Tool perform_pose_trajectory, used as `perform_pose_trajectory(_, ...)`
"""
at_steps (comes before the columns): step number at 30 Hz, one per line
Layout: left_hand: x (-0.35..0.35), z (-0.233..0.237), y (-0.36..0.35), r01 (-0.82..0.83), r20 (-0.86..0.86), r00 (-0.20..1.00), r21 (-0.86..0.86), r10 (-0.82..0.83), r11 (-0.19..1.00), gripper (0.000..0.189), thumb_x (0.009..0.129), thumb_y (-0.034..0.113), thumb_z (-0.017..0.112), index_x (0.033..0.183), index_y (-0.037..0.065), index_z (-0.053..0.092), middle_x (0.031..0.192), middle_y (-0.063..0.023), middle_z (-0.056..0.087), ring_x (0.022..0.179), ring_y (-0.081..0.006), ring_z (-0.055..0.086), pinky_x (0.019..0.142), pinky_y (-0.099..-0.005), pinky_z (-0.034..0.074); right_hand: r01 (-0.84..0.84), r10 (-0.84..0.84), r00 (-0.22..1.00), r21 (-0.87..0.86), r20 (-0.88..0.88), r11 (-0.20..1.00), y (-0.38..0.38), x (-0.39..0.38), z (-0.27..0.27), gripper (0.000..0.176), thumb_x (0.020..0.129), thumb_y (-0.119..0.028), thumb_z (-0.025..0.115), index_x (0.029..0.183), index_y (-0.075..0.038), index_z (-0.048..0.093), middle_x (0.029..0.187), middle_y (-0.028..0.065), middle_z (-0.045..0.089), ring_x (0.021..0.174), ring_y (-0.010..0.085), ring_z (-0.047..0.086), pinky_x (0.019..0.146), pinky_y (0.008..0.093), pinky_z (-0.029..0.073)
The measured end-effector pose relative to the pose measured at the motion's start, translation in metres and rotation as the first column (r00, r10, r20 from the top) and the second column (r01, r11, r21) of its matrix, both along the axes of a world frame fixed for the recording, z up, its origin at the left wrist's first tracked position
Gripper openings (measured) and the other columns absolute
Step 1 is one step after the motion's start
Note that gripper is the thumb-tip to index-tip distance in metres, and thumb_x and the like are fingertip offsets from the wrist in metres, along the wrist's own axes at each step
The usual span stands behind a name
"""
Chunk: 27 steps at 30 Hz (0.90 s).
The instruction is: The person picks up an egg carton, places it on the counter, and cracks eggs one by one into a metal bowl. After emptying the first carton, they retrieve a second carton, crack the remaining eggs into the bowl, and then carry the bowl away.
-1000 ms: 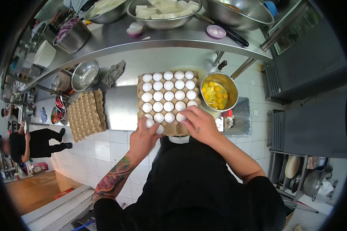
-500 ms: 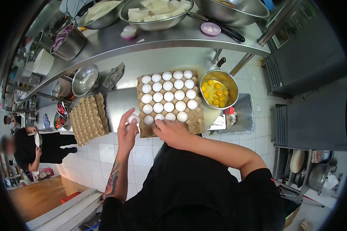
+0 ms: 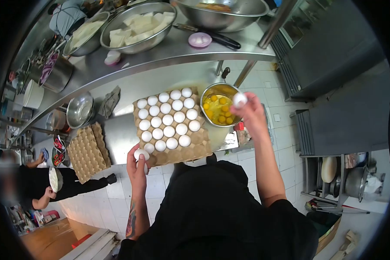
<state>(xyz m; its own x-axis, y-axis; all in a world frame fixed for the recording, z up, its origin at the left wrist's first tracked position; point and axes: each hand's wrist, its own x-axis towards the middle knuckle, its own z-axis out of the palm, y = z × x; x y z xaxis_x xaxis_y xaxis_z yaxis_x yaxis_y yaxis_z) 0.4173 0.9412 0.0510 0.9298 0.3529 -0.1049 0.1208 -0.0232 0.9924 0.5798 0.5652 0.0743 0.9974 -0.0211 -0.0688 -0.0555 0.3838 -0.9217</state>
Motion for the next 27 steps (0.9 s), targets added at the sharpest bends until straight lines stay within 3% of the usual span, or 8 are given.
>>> perform_pose_trajectory(5,0.013,0.015,-0.018,0.020,0.038,0.999,-0.029,-0.019,0.999,0.042,0.105,0.020,0.055,0.143,0.004,0.048,0.090,-0.0021,0.060,0.060,-0.0046,0.046,0.050,-0.0211,0.034,0.380,-0.380,0.924,-0.001,0.036,0.925,-0.048,0.089,-0.044,0.041,0.103,-0.018,0.058,0.138,0.001,0.046,0.111,0.0124,0.064,0.086,0.0205,0.068,0.077,0.0331,0.060)
perform_pose_trajectory(7,0.016,0.017,-0.024,0.040,0.051,0.998,-0.033,-0.038,0.999,0.042,0.104,0.020,0.056,0.142,0.003,0.049,0.091,-0.0021,0.060,0.062,-0.0047,0.047,0.051,-0.0208,0.035,0.140,-0.144,0.989,-0.108,-0.031,0.984,-0.049,0.107,-0.059,0.044,0.105,-0.019,0.056,0.143,0.001,0.044,0.109,0.0132,0.065,0.082,0.0185,0.065,0.071,0.0314,0.057)
perform_pose_trajectory(12,0.003,0.008,-0.014,0.036,0.030,0.999,-0.043,-0.035,0.998,0.041,0.103,0.020,0.058,0.140,0.003,0.050,0.095,-0.0035,0.062,0.066,-0.0055,0.051,0.053,-0.0199,0.038,0.128,-0.123,0.991,0.114,-0.050,0.985,-0.044,0.072,-0.020,0.036,0.105,-0.021,0.057,0.135,-0.002,0.050,0.104,0.0102,0.065,0.078,0.0149,0.061,0.065,0.0307,0.049)
perform_pose_trajectory(16,-0.007,0.003,-0.010,-0.057,-0.035,0.998,-0.128,0.053,0.990,0.041,0.103,0.020,0.060,0.138,0.002,0.052,0.098,-0.0045,0.063,0.068,-0.0062,0.053,0.054,-0.0194,0.039,-0.064,0.065,0.998,-0.099,0.016,0.993,-0.026,0.051,-0.012,0.031,0.106,-0.021,0.055,0.132,-0.006,0.048,0.102,0.0060,0.063,0.072,0.0110,0.053,0.063,0.0272,0.043)
perform_pose_trajectory(19,-0.008,0.004,-0.007,-0.059,-0.004,0.998,-0.117,0.059,0.991,0.041,0.103,0.021,0.059,0.138,0.001,0.051,0.099,-0.0049,0.063,0.067,-0.0063,0.053,0.054,-0.0193,0.039,-0.052,0.139,0.984,-0.577,0.108,0.815,-0.015,0.058,-0.031,0.027,0.107,-0.022,0.055,0.129,-0.010,0.046,0.095,0.0061,0.063,0.077,0.0155,0.057,0.070,0.0297,0.046)
perform_pose_trajectory(22,-0.007,0.011,-0.004,-0.055,0.020,0.998,-0.100,0.057,0.994,0.041,0.104,0.021,0.058,0.139,0.002,0.050,0.100,-0.0051,0.063,0.067,-0.0063,0.052,0.054,-0.0194,0.039,0.102,0.229,0.928,-0.790,0.295,0.605,-0.004,0.062,-0.029,0.028,0.106,-0.020,0.056,0.129,-0.009,0.046,0.096,0.0127,0.064,0.083,0.0252,0.063,0.076,0.0358,0.050)
perform_pose_trajectory(26,0.002,0.013,-0.007,-0.030,0.039,0.999,-0.178,0.038,0.984,0.040,0.106,0.018,0.053,0.144,0.007,0.048,0.097,-0.0038,0.062,0.065,-0.0046,0.050,0.051,-0.0191,0.036,0.098,0.289,0.925,-0.890,0.246,0.444,0.008,0.060,-0.008,0.030,0.105,-0.023,0.057,0.129,-0.009,0.046,0.104,0.0200,0.064,0.092,0.0358,0.067,0.080,0.0428,0.052)
perform_pose_trajectory(27,0.005,0.012,-0.008,-0.008,0.033,0.999,-0.214,0.015,0.977,0.040,0.108,0.020,0.049,0.146,0.008,0.046,0.100,-0.0048,0.063,0.066,-0.0050,0.050,0.051,-0.0203,0.036,0.125,0.316,0.922,-0.944,0.223,0.304,0.012,0.059,-0.003,0.032,0.104,-0.027,0.058,0.129,-0.010,0.046,0.108,0.0215,0.064,0.093,0.0398,0.066,0.080,0.0451,0.052)
